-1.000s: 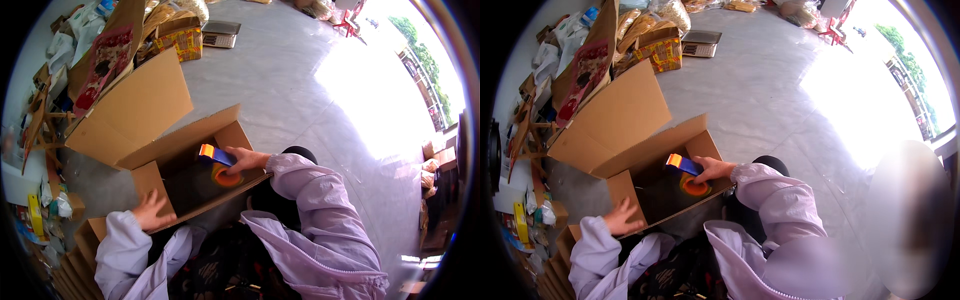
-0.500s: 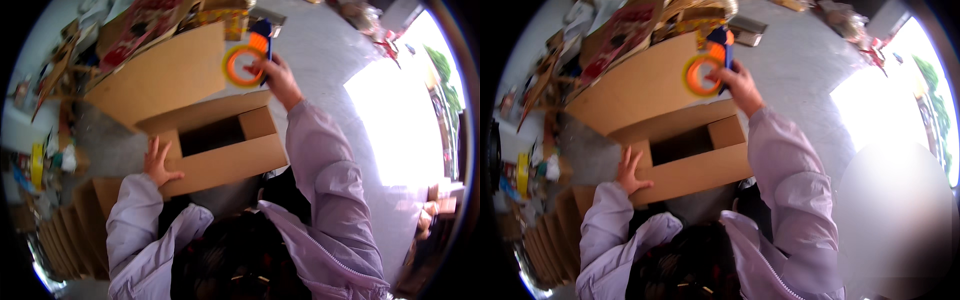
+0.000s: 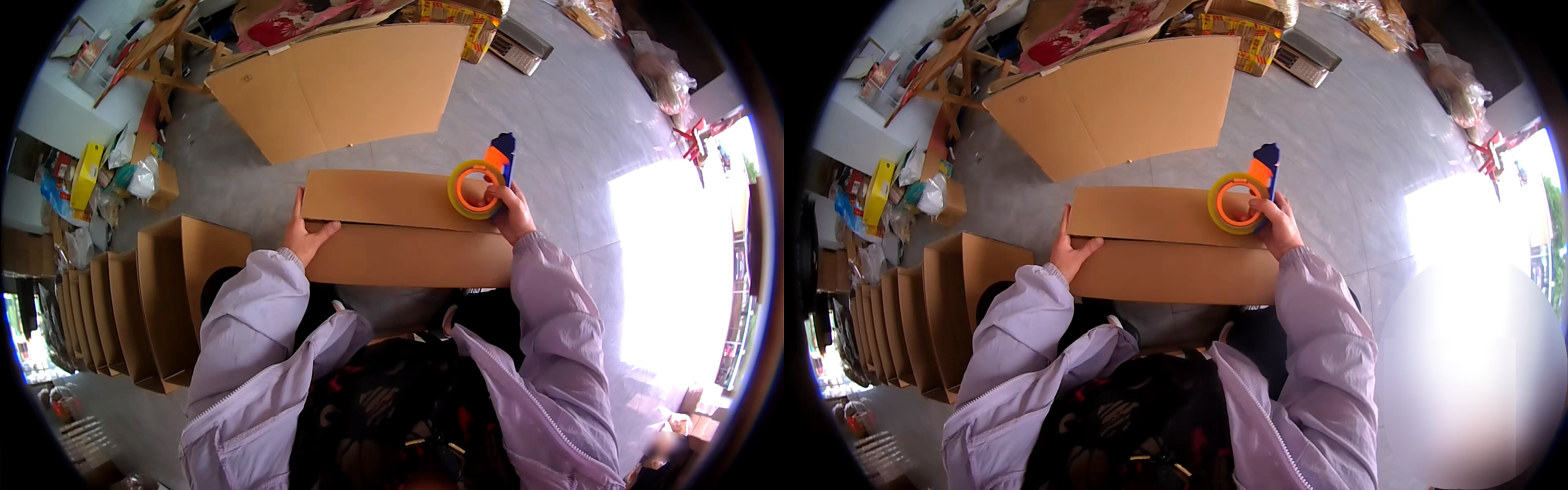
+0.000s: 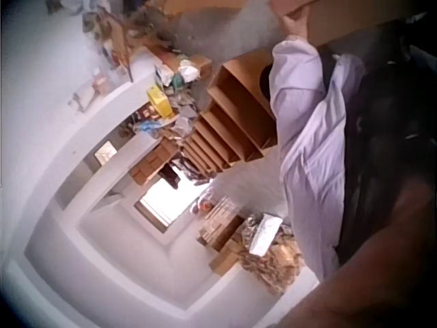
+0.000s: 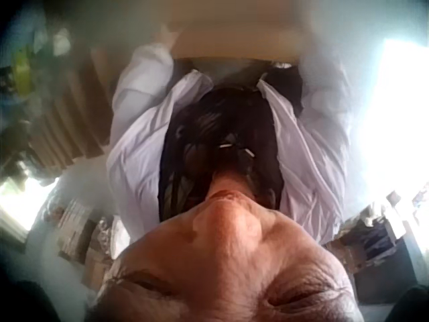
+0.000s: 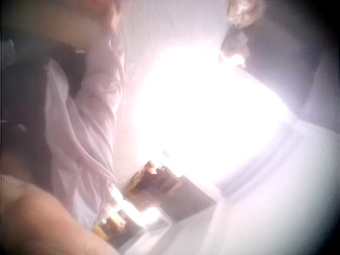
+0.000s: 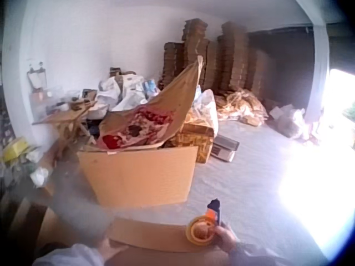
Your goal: The person assembles flat-packed cardboard boxes by folding the flaps and securing them with a tape dispenser. They repeatedly pick up a flat box, fold it into shape, and apply tape to seal the seams.
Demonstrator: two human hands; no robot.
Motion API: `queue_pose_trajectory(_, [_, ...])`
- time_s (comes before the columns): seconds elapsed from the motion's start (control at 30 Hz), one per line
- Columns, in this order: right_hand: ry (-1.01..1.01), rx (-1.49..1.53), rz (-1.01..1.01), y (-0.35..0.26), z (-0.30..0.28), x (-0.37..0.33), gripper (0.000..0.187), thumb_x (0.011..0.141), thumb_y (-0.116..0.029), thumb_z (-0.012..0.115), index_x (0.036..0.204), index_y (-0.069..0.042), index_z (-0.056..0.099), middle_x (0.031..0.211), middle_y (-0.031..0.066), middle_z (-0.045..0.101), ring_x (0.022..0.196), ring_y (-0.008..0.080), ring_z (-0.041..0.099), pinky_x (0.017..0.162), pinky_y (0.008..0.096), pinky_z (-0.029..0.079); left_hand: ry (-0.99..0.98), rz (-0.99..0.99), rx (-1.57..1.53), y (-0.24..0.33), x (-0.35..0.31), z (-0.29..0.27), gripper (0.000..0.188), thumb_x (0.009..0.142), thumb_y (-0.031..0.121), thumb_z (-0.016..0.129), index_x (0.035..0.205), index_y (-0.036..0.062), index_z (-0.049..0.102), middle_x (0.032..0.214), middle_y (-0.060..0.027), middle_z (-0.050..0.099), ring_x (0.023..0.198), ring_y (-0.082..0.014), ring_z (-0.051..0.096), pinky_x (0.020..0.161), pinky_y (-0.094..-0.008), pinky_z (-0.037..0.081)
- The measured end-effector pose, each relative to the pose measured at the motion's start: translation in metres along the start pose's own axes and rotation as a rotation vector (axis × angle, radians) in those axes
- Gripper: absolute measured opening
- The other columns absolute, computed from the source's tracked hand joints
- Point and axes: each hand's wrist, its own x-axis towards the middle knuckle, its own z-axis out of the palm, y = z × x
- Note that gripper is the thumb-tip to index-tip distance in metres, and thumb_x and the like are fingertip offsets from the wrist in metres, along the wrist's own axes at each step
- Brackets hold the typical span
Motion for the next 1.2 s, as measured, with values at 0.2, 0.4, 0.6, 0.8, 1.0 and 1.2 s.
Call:
queue_pose_trajectory(0.2, [-0.077,-0.041,-0.005,-0.006,0.004,-0.003,0.043,0.079,-0.008,0.062,0.118,0.001,0.047,0.086,0.0087,0.057,0.078,0.0203,0.062,0.082,0.0372,0.052,-0.05,0.02,-0.017,-0.014,0.012,-0.007,0.076,0.095,0.029,0.059,0.152,0.0068,0.013,0.153,-0.0147,0.029,0.14,-0.0236,0.03,0.112,-0.0322,0.026])
queue_pose_trajectory(0.4, [-0.015,0.029,-0.135,-0.008,-0.011,-0.001,0.045,0.078,-0.006,0.063,0.119,0.004,0.048,0.086,0.0088,0.06,0.081,0.0212,0.063,0.085,0.0352,0.051,-0.103,0.036,-0.008,-0.005,0.033,-0.007,0.074,0.096,0.027,0.058,0.153,0.0084,0.013,0.152,-0.0145,0.031,0.139,-0.0237,0.031,0.111,-0.0318,0.027])
queue_pose_trajectory(0.6, [0.036,-0.374,-0.285,-0.054,-0.025,-0.028,0.047,0.072,-0.006,0.069,0.115,0.002,0.052,0.098,0.0078,0.063,0.088,0.0169,0.062,0.081,0.0291,0.049,-0.133,0.018,-0.068,-0.01,0.035,-0.014,0.073,0.096,0.025,0.058,0.153,0.0117,0.013,0.151,-0.0141,0.033,0.137,-0.022,0.034,0.11,-0.032,0.028])
queue_pose_trajectory(0.8, [-0.043,-0.965,-0.333,-0.047,-0.043,-0.041,0.06,0.068,-0.02,0.076,0.117,-0.001,0.048,0.09,0.0058,0.055,0.085,0.0111,0.05,0.079,0.027,0.044,-0.198,-0.018,-0.12,0.003,0.037,-0.014,0.078,0.095,0.023,0.059,0.154,0.0142,0.008,0.149,-0.0136,0.036,0.132,-0.0209,0.04,0.105,-0.032,0.036])
queue_pose_trajectory(1.0, [-0.267,-0.98,-0.41,-0.047,0.037,-0.047,0.058,0.066,-0.017,0.077,0.115,-0.001,0.051,0.09,0.0124,0.061,0.088,0.018,0.06,0.082,0.0329,0.048,-0.184,-0.004,-0.023,0.004,0.033,-0.013,0.08,0.094,0.02,0.059,0.154,0.0142,0.006,0.151,-0.0141,0.033,0.133,-0.0217,0.04,0.105,-0.0321,0.036])
queue_pose_trajectory(1.2, [-0.552,-1.307,-0.427,-0.033,0.05,-0.035,0.058,0.066,-0.017,0.071,0.117,-0.004,0.045,0.089,0.0217,0.064,0.083,0.0402,0.064,0.072,0.0443,0.05,-0.167,0.084,-0.031,-0.008,0.038,-0.01,0.079,0.094,0.02,0.058,0.154,0.0121,0.006,0.152,-0.0157,0.031,0.133,-0.0234,0.04,0.105,-0.0329,0.037])
